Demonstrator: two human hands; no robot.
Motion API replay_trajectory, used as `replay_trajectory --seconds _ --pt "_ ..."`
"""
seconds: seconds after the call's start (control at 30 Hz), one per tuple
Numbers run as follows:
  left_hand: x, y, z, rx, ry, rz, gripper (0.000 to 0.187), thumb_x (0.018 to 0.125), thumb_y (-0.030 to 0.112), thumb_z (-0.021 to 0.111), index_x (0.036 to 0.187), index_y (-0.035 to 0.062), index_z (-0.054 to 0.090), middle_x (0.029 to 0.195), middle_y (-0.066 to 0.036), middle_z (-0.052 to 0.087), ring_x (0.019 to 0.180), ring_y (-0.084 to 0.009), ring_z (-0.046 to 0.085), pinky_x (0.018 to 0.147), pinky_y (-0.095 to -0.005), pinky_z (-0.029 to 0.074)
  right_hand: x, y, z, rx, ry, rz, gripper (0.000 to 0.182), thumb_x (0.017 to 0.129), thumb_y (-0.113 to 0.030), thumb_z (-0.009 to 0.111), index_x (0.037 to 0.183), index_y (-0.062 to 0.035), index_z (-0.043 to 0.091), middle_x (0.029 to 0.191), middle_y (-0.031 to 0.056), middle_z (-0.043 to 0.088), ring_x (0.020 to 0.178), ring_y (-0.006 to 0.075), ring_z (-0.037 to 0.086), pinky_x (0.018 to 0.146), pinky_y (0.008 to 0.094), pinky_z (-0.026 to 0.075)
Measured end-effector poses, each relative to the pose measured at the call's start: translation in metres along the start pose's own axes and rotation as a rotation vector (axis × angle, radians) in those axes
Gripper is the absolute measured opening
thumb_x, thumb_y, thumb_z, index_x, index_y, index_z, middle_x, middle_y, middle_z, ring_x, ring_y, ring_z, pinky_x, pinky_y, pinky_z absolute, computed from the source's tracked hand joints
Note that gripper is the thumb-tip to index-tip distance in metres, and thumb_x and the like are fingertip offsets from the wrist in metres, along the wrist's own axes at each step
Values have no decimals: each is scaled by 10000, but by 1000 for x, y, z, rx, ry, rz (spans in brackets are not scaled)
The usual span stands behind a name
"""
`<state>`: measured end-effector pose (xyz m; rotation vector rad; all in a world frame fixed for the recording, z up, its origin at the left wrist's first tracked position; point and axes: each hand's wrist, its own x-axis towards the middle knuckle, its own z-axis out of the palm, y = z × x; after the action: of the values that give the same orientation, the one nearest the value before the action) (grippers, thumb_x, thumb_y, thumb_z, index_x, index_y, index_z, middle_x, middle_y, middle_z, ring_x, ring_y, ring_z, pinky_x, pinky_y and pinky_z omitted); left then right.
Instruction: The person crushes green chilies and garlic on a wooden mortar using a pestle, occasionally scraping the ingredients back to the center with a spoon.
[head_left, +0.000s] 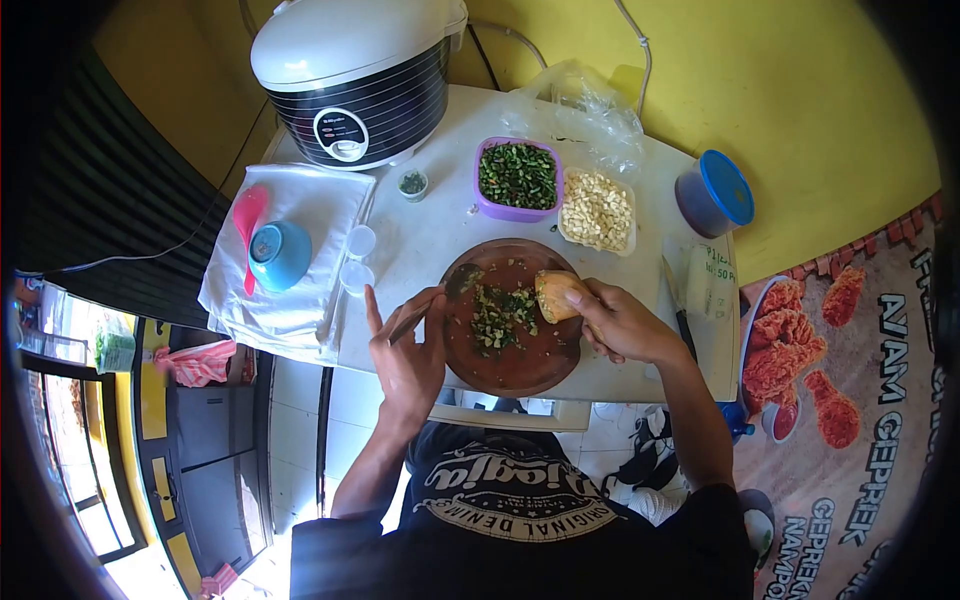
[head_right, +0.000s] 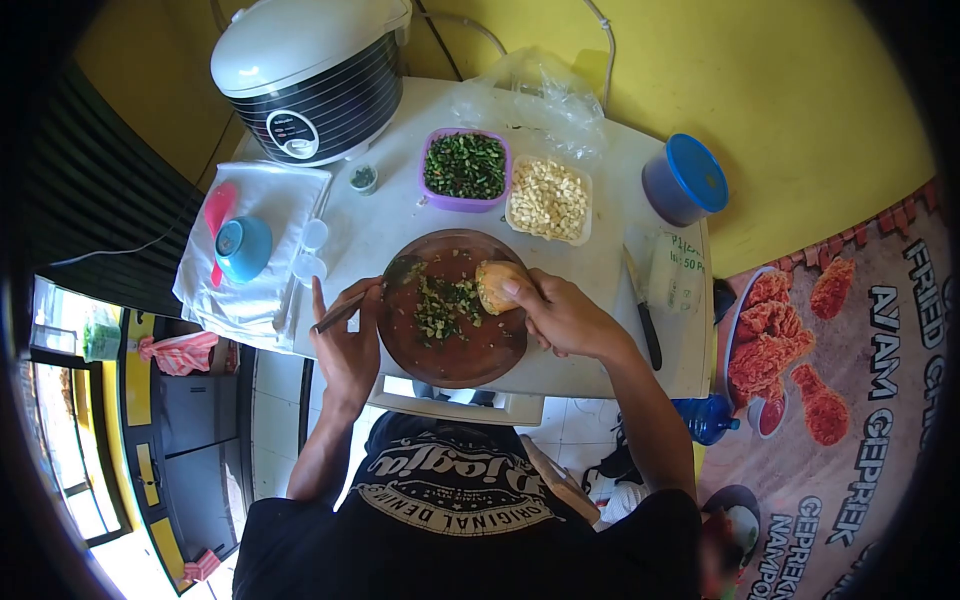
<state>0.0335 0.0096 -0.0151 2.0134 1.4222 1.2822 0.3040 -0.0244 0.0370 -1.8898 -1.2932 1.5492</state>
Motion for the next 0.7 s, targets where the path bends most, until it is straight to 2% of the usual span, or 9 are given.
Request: replay_trajectory --seconds 0.13,0.2,0.23,0.3,0.4,0.43,0.57,0.63,0.7 --pt "-9 10 18 -97 -81 7 145 912 25 688 1052 51 713 932 -73 762 850 -259 742 1216 -586 197 4 -6 5 -35 -95 -5 530 1039 -533 493 1179 -28 572 668 -21 516 541 55 544 435 236 436" --pt "-14 14 21 -139 -117 80 151 895 22 707 1040 62 713 964 -56 764 863 -252 741 1214 -600 191 5 -9 3 -121 61 -129 524 1023 -487 555 1209 3 584 681 76 607 575 174 633 498 324 493" --pt "-16 15 18 -132 -133 88 174 881 14 716 1046 73 719 995 -57 764 890 -240 744 1215 -607 183 7 -6 4 -123 58 -125 524 1023 -487 555 1209 3 584 681 76 607 575 174 633 498 324 493" --pt "-17 19 8 -129 -133 72 184 878 12 718 1051 73 721 999 -59 765 903 -236 745 1217 -605 179 10 1 7 -422 319 -439 534 998 -426 608 1268 34 577 753 222 670 660 361 687 602 437 528" --pt "-14 13 -2 -123 -125 49 202 876 11 720 1067 78 726 1006 -65 766 929 -231 747 1222 -599 168 8 -4 18 -648 347 -461 520 989 -324 644 1337 41 518 810 234 683 689 377 688 658 446 537" --pt "-13 10 -4 -115 -118 37 203 877 12 720 1069 79 727 1012 -67 767 930 -233 747 1223 -598 167 6 -11 23 -672 315 -378 533 987 -331 635 1354 33 505 831 267 676 753 461 667 694 491 528" --pt "-9 2 -8 -92 -108 0 209 880 15 721 1077 85 726 1021 -66 769 950 -234 746 1221 -598 167 8 -18 31 -863 328 -380 579 985 -371 614 1371 39 475 775 238 685 666 425 684 608 481 547" --pt "-7 2 -10 -84 -110 -13 211 880 16 722 1079 85 725 1018 -63 770 956 -232 745 1221 -599 168 4 -28 41 -1045 360 -304 540 985 -363 611 1345 21 490 733 184 681 623 373 693 559 441 555" --pt "-4 2 -10 -81 -138 -31 210 883 15 719 1081 85 722 1018 -59 770 977 -227 743 1221 -600 163 9 -34 49 -1098 382 -348 540 981 -363 620 1339 21 495 720 189 681 603 368 685 546 440 551"
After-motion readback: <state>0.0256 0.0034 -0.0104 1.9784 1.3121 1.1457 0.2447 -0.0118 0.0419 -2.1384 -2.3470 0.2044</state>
